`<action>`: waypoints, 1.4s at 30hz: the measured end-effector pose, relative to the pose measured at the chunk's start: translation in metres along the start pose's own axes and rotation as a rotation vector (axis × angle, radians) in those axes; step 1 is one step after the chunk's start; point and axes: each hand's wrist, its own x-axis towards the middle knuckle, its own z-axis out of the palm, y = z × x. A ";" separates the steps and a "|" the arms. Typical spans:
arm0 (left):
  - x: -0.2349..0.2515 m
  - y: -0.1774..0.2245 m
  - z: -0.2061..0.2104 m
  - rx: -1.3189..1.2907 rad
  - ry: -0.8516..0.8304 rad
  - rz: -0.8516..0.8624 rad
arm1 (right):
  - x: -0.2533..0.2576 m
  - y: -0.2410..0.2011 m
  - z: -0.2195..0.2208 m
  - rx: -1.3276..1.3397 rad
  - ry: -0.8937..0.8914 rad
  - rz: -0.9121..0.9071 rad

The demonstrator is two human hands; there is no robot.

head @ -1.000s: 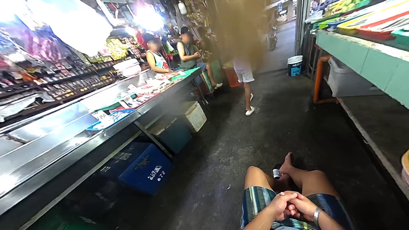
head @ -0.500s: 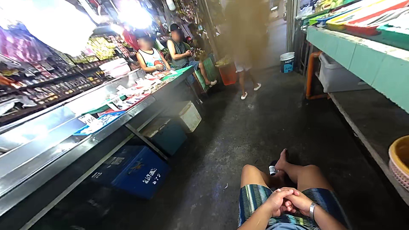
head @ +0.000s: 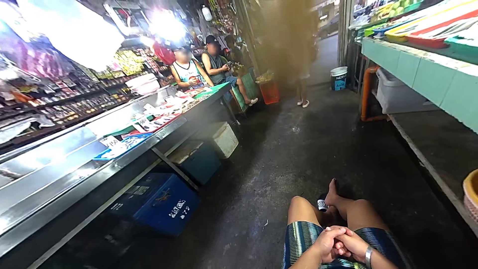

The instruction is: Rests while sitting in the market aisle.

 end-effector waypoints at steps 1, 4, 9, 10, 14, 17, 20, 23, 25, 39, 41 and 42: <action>0.000 0.000 -0.001 -0.006 0.004 -0.001 | 0.002 0.000 -0.001 -0.003 -0.002 0.010; 0.002 -0.003 -0.006 -0.016 0.004 -0.029 | 0.006 0.001 -0.006 -0.054 -0.039 0.038; -0.002 0.000 -0.001 0.025 0.025 -0.041 | -0.002 0.000 -0.002 -0.024 -0.025 -0.004; -0.002 0.001 0.000 0.012 0.022 -0.027 | -0.003 -0.001 0.000 -0.013 -0.012 -0.010; -0.005 -0.001 -0.003 -0.002 -0.007 0.002 | 0.002 0.001 0.000 -0.058 -0.038 0.014; 0.003 -0.005 -0.010 0.033 -0.019 -0.008 | 0.001 -0.002 -0.003 -0.080 -0.058 -0.001; 0.004 -0.005 -0.006 0.052 -0.005 -0.021 | -0.002 0.000 -0.003 -0.041 -0.037 -0.024; 0.003 -0.007 -0.003 0.010 0.000 0.015 | -0.005 -0.003 0.002 0.002 -0.005 -0.017; 0.002 -0.007 -0.007 0.001 -0.013 0.020 | 0.000 0.000 -0.001 -0.035 -0.033 -0.023; 0.002 -0.006 -0.008 0.035 -0.024 -0.006 | 0.002 0.000 -0.006 -0.109 -0.069 -0.021; 0.003 -0.005 -0.007 0.070 -0.018 -0.016 | 0.001 -0.001 -0.007 -0.105 -0.068 -0.032; 0.003 -0.004 -0.005 0.072 -0.010 -0.017 | -0.001 -0.002 -0.005 -0.090 -0.052 -0.032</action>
